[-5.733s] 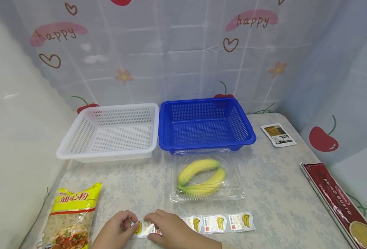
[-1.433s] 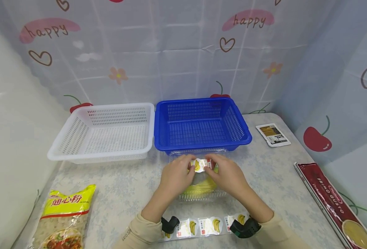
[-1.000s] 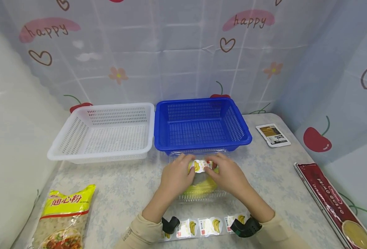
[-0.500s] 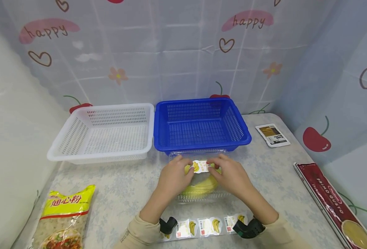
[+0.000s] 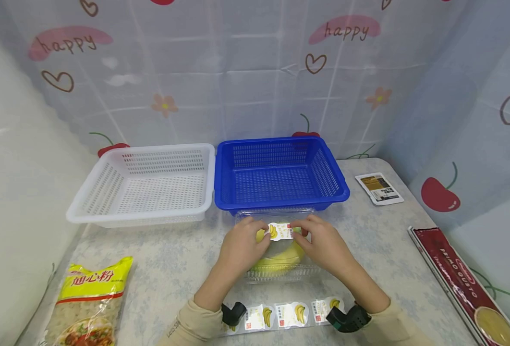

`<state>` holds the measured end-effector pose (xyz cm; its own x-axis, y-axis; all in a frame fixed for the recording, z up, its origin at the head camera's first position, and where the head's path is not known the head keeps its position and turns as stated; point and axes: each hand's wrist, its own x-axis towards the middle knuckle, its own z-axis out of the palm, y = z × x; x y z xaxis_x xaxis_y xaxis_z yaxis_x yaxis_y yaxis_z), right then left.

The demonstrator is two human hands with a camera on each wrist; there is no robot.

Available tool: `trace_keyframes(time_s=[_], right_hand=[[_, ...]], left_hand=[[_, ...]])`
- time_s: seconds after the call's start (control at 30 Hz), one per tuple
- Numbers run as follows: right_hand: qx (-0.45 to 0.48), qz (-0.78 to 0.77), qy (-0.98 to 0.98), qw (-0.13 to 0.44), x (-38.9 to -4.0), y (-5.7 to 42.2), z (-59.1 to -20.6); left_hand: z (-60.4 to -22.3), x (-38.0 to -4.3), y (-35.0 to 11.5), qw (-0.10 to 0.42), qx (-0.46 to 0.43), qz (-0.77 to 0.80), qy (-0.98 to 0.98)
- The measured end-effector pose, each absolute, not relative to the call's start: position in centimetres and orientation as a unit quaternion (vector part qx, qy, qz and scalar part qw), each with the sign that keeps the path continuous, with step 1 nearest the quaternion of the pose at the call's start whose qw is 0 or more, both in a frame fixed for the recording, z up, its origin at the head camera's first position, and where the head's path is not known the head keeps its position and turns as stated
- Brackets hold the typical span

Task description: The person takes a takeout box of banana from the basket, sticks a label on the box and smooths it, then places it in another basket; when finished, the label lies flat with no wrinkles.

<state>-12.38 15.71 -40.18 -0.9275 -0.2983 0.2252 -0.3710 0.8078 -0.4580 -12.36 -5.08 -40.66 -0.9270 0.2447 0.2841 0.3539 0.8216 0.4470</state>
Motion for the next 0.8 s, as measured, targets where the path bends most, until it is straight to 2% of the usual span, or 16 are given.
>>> trace_keyframes(time_s=[0.8], right_hand=[[0.187, 0.253, -0.947, 0.058, -12.65, 15.73, -40.28]], left_hand=[[-40.61, -12.02, -5.24, 0.112, -0.165, -0.264, -0.944]])
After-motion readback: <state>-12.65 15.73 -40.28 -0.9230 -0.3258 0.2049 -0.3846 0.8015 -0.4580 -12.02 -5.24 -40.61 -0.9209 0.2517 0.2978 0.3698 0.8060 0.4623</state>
